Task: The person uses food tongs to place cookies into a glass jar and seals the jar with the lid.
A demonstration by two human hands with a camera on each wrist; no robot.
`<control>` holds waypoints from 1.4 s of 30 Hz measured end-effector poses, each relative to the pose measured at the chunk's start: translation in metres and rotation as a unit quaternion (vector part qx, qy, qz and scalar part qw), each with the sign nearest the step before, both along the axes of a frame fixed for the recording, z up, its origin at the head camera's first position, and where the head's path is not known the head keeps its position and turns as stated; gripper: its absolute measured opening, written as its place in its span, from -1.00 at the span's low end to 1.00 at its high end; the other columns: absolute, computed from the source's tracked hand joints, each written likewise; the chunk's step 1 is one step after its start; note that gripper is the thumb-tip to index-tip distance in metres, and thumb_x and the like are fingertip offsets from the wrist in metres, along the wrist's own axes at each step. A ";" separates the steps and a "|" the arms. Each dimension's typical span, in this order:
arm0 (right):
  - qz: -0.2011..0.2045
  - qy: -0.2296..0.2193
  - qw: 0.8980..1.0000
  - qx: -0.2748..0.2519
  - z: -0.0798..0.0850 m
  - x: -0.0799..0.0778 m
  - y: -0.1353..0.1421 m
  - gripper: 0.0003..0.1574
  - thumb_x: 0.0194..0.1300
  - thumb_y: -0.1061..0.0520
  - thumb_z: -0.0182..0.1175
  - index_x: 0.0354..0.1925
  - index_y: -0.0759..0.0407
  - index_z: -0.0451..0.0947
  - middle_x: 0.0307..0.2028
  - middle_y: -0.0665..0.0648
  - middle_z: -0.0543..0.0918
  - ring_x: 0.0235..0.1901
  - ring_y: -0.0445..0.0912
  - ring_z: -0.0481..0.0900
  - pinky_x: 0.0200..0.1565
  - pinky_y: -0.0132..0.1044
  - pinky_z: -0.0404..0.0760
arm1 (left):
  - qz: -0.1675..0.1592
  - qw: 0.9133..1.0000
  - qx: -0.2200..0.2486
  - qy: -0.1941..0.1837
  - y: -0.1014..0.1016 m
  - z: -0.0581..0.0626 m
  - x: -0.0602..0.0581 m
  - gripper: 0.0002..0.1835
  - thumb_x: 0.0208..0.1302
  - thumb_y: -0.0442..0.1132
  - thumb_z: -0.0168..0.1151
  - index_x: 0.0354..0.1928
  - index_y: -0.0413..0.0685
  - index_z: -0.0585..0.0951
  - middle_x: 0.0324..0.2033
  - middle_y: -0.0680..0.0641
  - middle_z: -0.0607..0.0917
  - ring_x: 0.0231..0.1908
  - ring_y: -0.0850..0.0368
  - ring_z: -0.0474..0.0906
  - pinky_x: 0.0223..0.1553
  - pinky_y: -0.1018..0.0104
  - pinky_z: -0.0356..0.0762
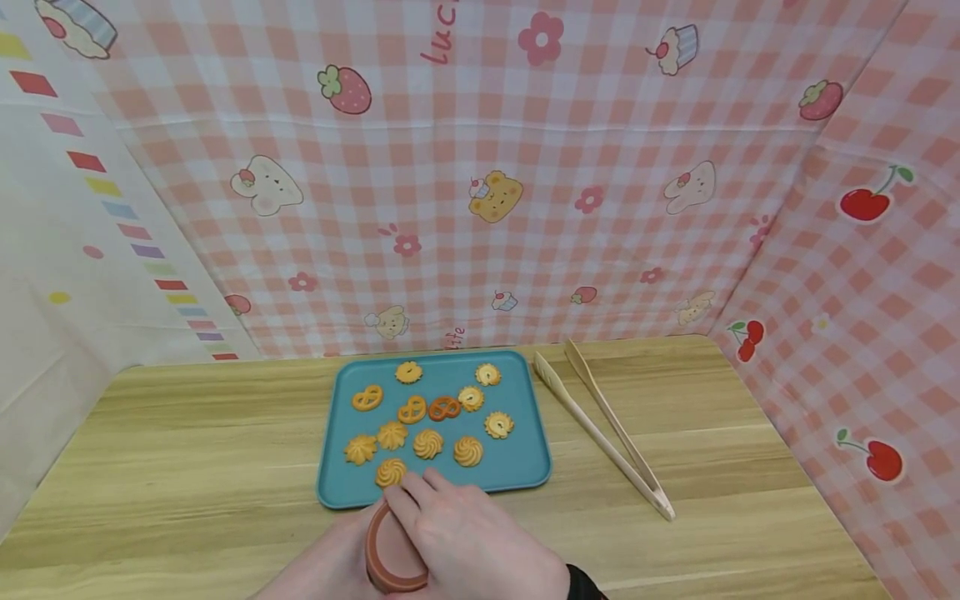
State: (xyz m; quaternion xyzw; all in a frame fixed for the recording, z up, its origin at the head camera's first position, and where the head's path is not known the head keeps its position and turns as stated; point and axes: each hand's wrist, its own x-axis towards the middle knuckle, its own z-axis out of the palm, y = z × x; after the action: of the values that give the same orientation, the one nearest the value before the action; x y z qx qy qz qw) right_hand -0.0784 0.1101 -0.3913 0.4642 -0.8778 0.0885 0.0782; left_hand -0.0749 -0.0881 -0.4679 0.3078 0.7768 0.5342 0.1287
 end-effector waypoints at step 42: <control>0.011 -0.036 0.999 -0.019 0.000 -0.001 0.001 0.02 0.10 -0.53 0.09 0.31 0.07 0.37 0.03 -0.10 0.41 0.03 -0.21 0.36 -0.03 -0.31 0.49 | -0.008 0.997 0.004 -0.071 0.001 0.004 0.000 -0.25 0.07 0.08 0.40 0.33 0.35 0.33 0.15 0.22 0.51 0.12 0.25 0.45 0.10 0.33 0.42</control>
State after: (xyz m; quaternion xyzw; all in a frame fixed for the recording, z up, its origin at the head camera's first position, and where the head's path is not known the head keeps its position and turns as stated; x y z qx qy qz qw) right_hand -0.0799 0.1109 -0.3909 0.4685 -0.8732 0.1227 0.0549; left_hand -0.0745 -0.0875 -0.4634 0.2763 0.7610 0.5565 0.1866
